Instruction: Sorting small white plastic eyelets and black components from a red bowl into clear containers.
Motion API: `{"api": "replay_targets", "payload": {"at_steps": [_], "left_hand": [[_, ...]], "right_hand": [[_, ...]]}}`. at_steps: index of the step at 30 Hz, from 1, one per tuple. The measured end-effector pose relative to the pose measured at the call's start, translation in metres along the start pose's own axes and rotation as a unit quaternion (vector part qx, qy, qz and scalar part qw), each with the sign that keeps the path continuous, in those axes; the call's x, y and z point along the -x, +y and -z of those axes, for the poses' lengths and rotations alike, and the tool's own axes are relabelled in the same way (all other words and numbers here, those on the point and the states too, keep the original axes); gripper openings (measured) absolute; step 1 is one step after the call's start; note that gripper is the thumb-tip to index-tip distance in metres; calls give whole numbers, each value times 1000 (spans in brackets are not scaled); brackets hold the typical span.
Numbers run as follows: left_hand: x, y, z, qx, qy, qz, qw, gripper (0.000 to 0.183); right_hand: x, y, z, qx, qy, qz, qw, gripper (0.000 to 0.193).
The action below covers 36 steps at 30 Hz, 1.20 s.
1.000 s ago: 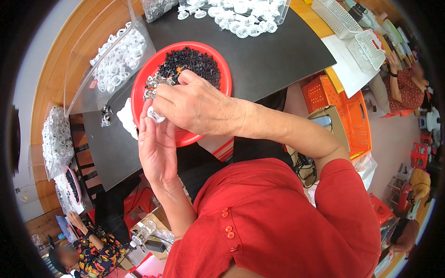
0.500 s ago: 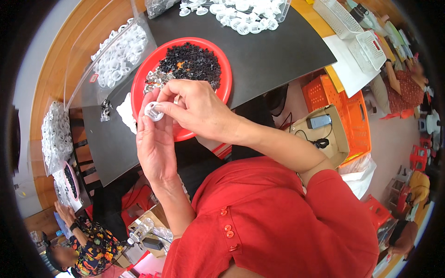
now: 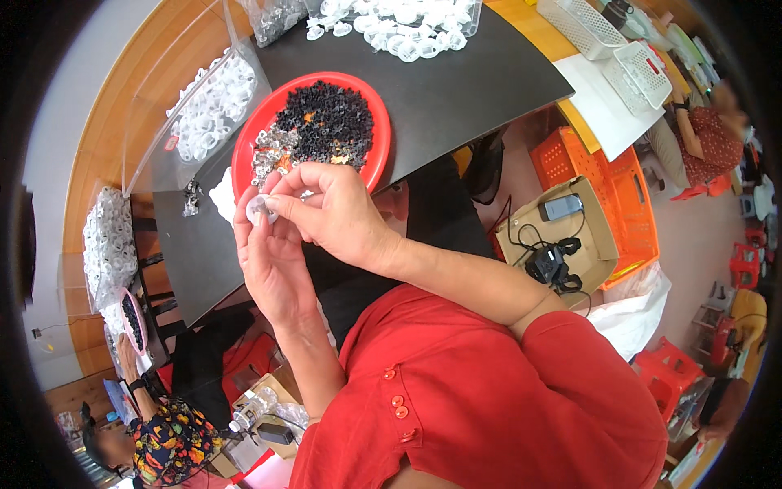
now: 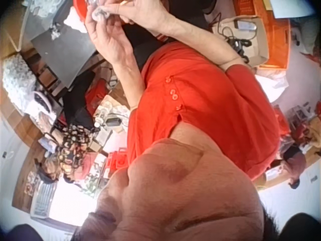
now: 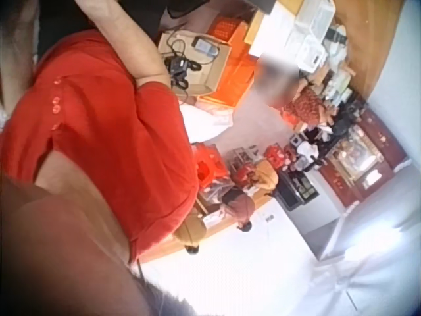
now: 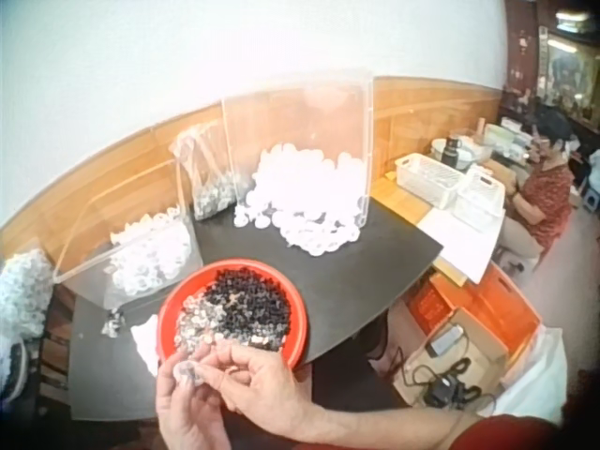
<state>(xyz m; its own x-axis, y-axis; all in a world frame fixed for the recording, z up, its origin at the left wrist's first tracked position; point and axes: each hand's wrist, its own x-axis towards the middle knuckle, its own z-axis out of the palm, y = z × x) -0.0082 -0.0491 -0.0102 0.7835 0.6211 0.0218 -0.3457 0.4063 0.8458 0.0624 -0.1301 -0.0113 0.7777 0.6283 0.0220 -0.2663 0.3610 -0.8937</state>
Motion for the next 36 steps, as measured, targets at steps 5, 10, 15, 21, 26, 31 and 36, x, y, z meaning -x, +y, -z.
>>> {"api": "replay_targets", "payload": {"at_steps": [5, 10, 15, 21, 26, 31, 36], "left_hand": [[6, 4, 6, 42, -2, 24, 999, 34], [16, 7, 5, 36, -19, 37, 999, 42], [21, 6, 4, 10, -21, 19, 1000, 44], [21, 11, 25, 36, 20, 17, 999, 41], [20, 13, 30, 50, 29, 27, 998, 42], [17, 17, 40, 37, 29, 48, 998, 45], [6, 20, 45, 8, 36, 72, 997, 46]], "right_hand": [[14, 11, -5, 125, 23, 140, 982, 6], [20, 13, -2, 154, 31, 206, 966, 8], [24, 11, 0, 108, 22, 174, 979, 6], [1, -19, 26, 354, 32, 212, 910, 12], [-43, -20, 57, 575, -24, 278, 769, 10], [-86, -6, 62, 721, -59, 275, 634, 7], [-92, -16, 64, 677, -35, 280, 680, 8]]}}
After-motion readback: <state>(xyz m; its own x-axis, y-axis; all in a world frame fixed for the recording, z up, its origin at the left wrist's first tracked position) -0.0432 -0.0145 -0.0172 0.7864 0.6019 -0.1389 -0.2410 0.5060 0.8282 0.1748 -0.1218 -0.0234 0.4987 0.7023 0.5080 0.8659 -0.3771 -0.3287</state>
